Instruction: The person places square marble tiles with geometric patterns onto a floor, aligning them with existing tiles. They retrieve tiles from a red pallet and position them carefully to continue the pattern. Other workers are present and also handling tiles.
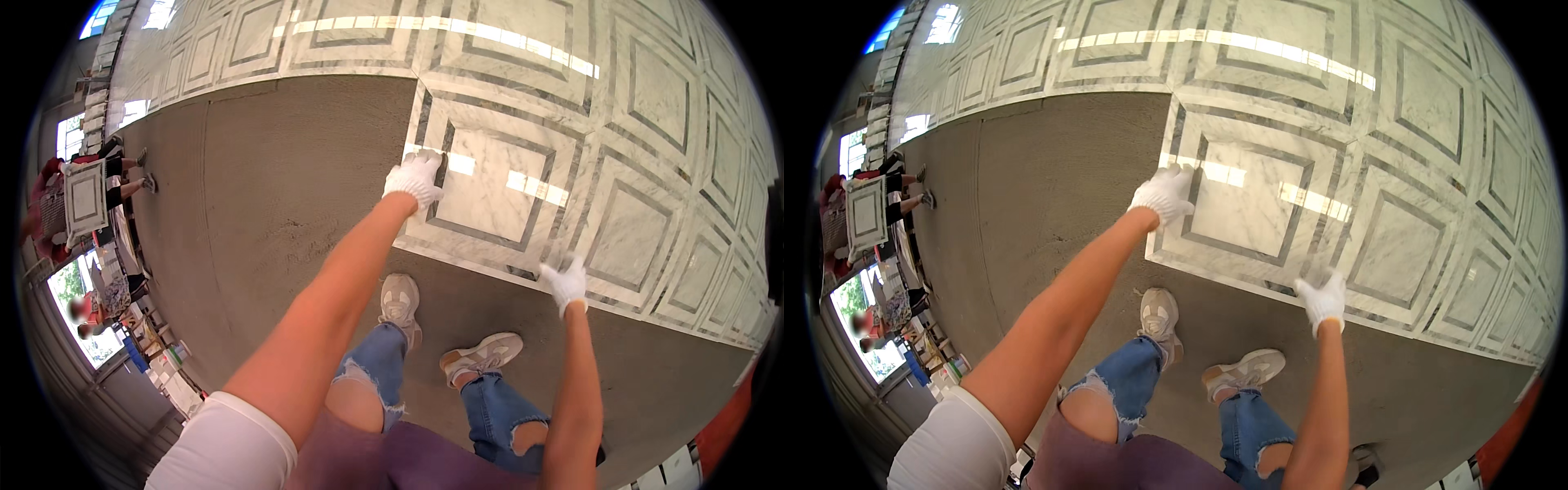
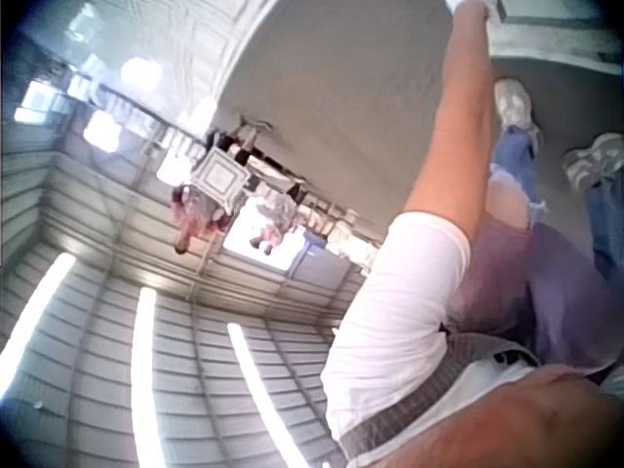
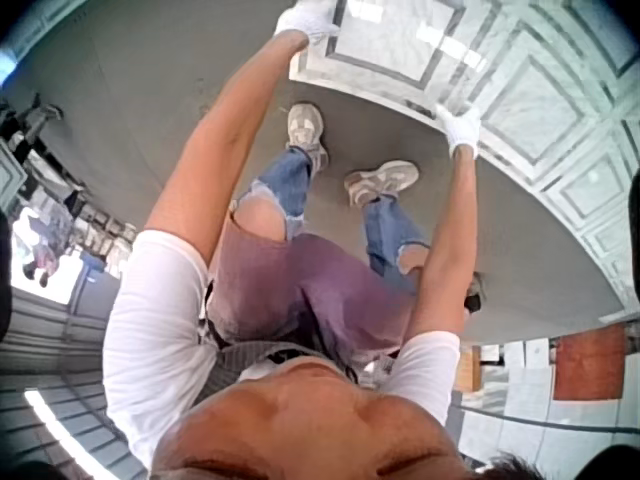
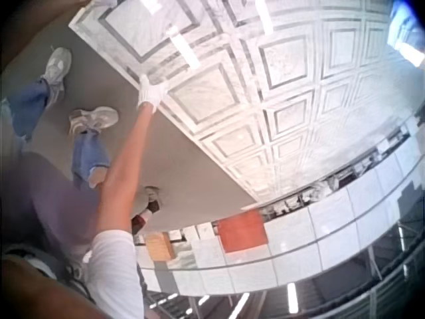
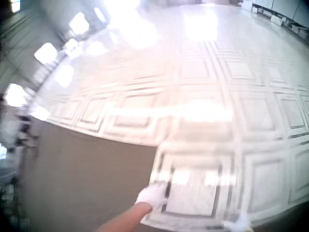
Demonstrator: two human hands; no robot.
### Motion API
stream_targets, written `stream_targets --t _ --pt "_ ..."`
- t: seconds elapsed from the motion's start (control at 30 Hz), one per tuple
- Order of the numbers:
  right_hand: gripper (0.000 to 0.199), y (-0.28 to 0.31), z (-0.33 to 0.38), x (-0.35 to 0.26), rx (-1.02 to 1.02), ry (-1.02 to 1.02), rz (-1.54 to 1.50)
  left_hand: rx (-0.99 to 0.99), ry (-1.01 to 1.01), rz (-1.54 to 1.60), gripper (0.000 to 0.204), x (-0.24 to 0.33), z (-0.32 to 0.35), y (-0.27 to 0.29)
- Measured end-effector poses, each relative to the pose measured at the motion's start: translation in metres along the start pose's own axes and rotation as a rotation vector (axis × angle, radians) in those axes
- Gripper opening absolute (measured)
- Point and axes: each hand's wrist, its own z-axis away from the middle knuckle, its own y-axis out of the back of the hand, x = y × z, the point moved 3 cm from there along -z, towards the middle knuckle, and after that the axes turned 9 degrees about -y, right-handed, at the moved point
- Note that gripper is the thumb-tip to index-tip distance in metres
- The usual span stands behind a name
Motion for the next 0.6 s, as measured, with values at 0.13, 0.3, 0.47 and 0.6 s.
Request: stream_targets --t 0.13,0.3,0.47,0.6 --pt "0.054 0.024 0.105 0.069 -0.018 -0.137 -0.073 0.145 0.009 0.292 0.067 -0.014 0.128 -0.025" --pt "0.043 0.076 0.259 0.104 -0.126 -0.3 -0.343 -0.064 0.431 0.464 0.071 -0.071 0.378 -0.069" --pt "0.033 0.152 0.395 0.126 -0.229 -0.325 -0.301 -0.155 0.658 0.468 0.071 -0.09 0.639 -0.088" --pt "0.03 0.239 0.508 0.086 -0.349 -0.364 -0.233 -0.097 0.707 0.728 0.067 -0.083 0.796 -0.129"
